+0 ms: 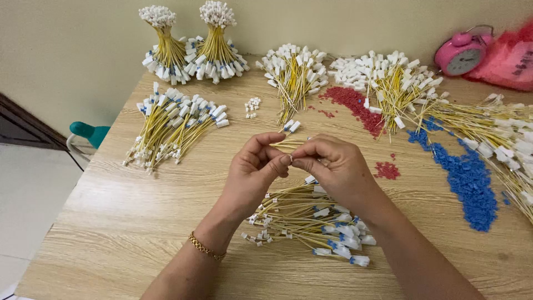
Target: Manually attach plastic connectors to the ends of yellow electrical wires.
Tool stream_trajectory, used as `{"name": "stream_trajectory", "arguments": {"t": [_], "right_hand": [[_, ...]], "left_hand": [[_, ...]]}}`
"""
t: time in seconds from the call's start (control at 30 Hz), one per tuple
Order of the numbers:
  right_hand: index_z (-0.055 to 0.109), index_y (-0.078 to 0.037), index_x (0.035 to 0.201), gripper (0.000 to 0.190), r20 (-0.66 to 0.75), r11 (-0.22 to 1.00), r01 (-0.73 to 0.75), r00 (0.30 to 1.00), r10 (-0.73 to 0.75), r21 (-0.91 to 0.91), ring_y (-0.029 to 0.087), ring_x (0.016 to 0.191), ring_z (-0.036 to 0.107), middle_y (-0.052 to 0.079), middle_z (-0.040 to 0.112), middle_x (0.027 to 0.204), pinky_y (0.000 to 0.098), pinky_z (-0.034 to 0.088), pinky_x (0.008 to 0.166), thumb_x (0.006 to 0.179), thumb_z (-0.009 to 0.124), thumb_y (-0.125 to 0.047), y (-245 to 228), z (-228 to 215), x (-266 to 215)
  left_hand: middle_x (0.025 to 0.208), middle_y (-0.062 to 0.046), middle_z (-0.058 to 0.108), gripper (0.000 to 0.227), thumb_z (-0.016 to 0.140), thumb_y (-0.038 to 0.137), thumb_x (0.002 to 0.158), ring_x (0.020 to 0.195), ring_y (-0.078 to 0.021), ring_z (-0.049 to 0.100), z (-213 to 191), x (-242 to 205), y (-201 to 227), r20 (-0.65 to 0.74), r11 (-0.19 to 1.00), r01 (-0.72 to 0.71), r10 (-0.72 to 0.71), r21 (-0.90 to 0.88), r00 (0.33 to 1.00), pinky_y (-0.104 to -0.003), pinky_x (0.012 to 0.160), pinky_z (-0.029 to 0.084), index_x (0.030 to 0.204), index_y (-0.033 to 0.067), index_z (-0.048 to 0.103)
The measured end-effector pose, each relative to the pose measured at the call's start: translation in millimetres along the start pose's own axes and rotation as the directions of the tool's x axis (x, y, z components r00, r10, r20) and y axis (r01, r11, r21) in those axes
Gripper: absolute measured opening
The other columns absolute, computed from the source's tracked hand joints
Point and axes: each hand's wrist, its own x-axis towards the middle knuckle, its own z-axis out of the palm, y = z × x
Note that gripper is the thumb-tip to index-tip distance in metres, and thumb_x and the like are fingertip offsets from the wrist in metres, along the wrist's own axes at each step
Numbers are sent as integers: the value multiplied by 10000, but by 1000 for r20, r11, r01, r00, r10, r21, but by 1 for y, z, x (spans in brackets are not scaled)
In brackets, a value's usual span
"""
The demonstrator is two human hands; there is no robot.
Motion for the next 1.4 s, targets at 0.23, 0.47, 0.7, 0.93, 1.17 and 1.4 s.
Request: {"name": "stream_trajectory", "arguments": {"t": [0.23,0.47,0.7,0.93,1.17,1.4], "right_hand": [[778,-47,992,106,-4,993,118,993,-118,-13,74,790,637,9,687,860,238,517,672,905,759,-106,4,2,1],[789,-56,1002,115,92,952,-255,966,242,169,39,660,546,-29,665,762,229,455,563,918,711,-63,5,1,-1],[790,-72,1025,152,81,980,-69,993,85,-189,129,660,640,51,741,806,290,507,583,891,728,-112,-25,12,0],[766,-65,1088,191,193,924,210,969,-153,-321,207,952,713,99,768,1065,356,565,847,933,690,-144,13,-3,-27],[740,-60,1135,240,-103,944,-223,974,203,-243,184,949,740,79,736,1101,357,596,835,955,665,-200,70,-94,-72],[763,-63,1155,249,-402,821,-456,862,310,-345,175,835,704,87,762,957,328,539,751,966,717,-217,149,-125,-106]], "left_hand": [[905,-31,684,438,713,59,962,825,-105,640,-6,1,-1,-18,1000,25,-25,-16,1000,-259,758,548,1369,23,558],[905,-13,673,452,702,18,962,831,-82,625,-6,-1,11,77,1000,2,-3,10,997,-234,758,540,1391,42,559],[879,12,648,416,693,-13,976,790,-46,569,-12,-16,24,18,957,-25,20,289,1000,-203,690,508,1376,43,592],[872,-33,776,292,716,67,915,801,-82,717,-37,-47,17,-149,731,190,-121,655,981,-248,723,596,1203,41,682],[926,-92,757,131,751,170,903,767,-216,738,-44,-20,22,-164,431,117,73,895,984,-347,702,593,1003,88,773],[1024,-150,712,244,788,244,811,870,-346,683,-60,37,-4,-117,128,105,86,986,989,-467,774,547,1015,110,779]]}}
